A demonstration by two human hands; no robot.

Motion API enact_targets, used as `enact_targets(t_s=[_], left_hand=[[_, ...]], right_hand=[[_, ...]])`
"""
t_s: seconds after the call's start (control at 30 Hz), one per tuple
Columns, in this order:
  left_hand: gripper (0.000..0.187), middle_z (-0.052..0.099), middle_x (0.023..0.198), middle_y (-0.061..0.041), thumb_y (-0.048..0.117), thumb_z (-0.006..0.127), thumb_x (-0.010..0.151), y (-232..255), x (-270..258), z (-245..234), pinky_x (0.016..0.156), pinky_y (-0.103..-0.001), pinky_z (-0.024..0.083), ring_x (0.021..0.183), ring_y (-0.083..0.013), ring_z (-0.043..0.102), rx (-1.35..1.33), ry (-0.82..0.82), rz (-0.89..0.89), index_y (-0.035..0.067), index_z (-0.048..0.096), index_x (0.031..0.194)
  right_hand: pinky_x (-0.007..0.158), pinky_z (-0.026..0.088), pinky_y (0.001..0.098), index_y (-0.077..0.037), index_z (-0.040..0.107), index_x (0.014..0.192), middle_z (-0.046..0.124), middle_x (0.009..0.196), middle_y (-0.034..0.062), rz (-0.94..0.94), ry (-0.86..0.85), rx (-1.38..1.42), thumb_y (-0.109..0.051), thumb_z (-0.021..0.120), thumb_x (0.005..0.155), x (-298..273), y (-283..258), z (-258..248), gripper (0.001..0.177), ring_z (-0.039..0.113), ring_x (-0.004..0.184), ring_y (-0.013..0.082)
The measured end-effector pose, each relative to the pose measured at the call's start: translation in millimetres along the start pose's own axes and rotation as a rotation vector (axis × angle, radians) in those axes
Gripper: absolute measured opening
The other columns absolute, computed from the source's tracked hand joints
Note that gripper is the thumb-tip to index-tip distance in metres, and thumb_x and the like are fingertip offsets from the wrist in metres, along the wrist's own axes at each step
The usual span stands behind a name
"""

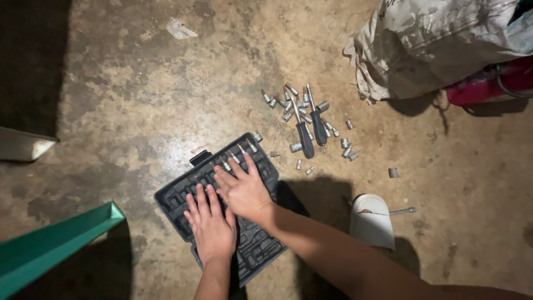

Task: The person sits on the floor and organizes a set of metal socket bits and two screwdrivers. They pick up the items from the floor and place them into the designated slots of a black plastic toolbox case.

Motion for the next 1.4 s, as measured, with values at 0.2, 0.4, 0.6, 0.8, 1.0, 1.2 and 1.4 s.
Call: enact_targets(t_s=[0.2,0.4,0.6,0.8,1.0,1.2,1.4], left_hand=[[0.074,0.024,0.167,-0.015,0.038,0.057,0.093,1.1,-0.8,6.4,0.120,-0.060,0.019,0.154,-0.0415,0.016,0.031,0.064,0.011,0.008,0.034,0.157],[0.072,0.027,0.167,-0.016,0.038,0.055,0.095,-4.2,-3.0,13.5,0.122,-0.061,0.020,0.155,-0.0429,0.019,0.031,0.112,0.041,0.007,0.036,0.157],[0.073,0.025,0.168,-0.016,0.039,0.055,0.095,-1.6,-3.0,14.0,0.122,-0.061,0.019,0.154,-0.0430,0.018,0.047,0.116,0.039,0.007,0.036,0.157],[0.074,0.024,0.168,-0.016,0.039,0.055,0.095,-3.0,-2.5,15.4,0.122,-0.061,0.019,0.155,-0.0431,0.017,0.052,0.102,0.037,0.007,0.035,0.158],[0.074,0.024,0.168,-0.016,0.039,0.055,0.095,-2.0,-2.0,15.4,0.122,-0.061,0.018,0.155,-0.0424,0.016,0.053,0.097,0.037,0.007,0.034,0.158],[0.073,0.024,0.168,-0.015,0.039,0.054,0.094,-2.9,-2.6,15.9,0.122,-0.060,0.017,0.155,-0.0415,0.016,0.048,0.097,0.027,0.008,0.035,0.158],[0.066,0.024,0.169,-0.014,0.035,0.048,0.098,-4.0,-2.3,16.9,0.123,-0.059,0.016,0.157,-0.0409,0.015,0.037,0.081,0.018,0.009,0.037,0.158]], right_hand=[[0.118,0.016,0.0708,-0.008,0.054,0.146,0.051,0.151,0.0132,0.171,-0.108,0.053,-0.040,0.067,0.088,-27.2,16.5,-10.2,0.067,0.042,0.142,0.0340],[0.120,0.014,0.0703,-0.008,0.049,0.151,0.049,0.146,0.0165,0.408,-0.028,0.010,-0.046,0.068,0.090,-40.1,51.8,-24.5,0.074,0.042,0.137,0.0352],[0.119,0.011,0.0694,-0.010,0.051,0.148,0.048,0.147,0.0167,0.433,-0.011,-0.004,-0.047,0.066,0.090,-35.7,54.5,-34.7,0.069,0.040,0.138,0.0360],[0.120,0.009,0.0694,-0.006,0.049,0.149,0.047,0.148,0.0156,0.485,-0.088,0.010,-0.050,0.061,0.093,-29.8,40.6,-27.4,0.073,0.039,0.139,0.0344],[0.119,0.013,0.0655,-0.007,0.047,0.152,0.051,0.137,0.0162,0.514,-0.144,0.075,-0.051,0.059,0.094,-23.4,20.8,-21.8,0.074,0.043,0.130,0.0337],[0.107,0.028,0.0532,-0.012,0.050,0.153,0.055,0.128,0.0156,0.465,-0.215,0.196,-0.047,0.061,0.093,-23.6,2.0,-22.4,0.070,0.047,0.119,0.0334],[0.105,0.029,0.0545,-0.019,0.057,0.145,0.057,0.121,0.0136,0.395,-0.163,0.176,-0.046,0.063,0.091,-18.9,-10.0,-25.3,0.061,0.048,0.114,0.0320]])
Point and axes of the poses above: each hand's wrist, its own x-axis towards the middle knuckle, its own z-axis out of the palm, y = z × x, the point moved 1 cm from there along x, towards the middle knuckle
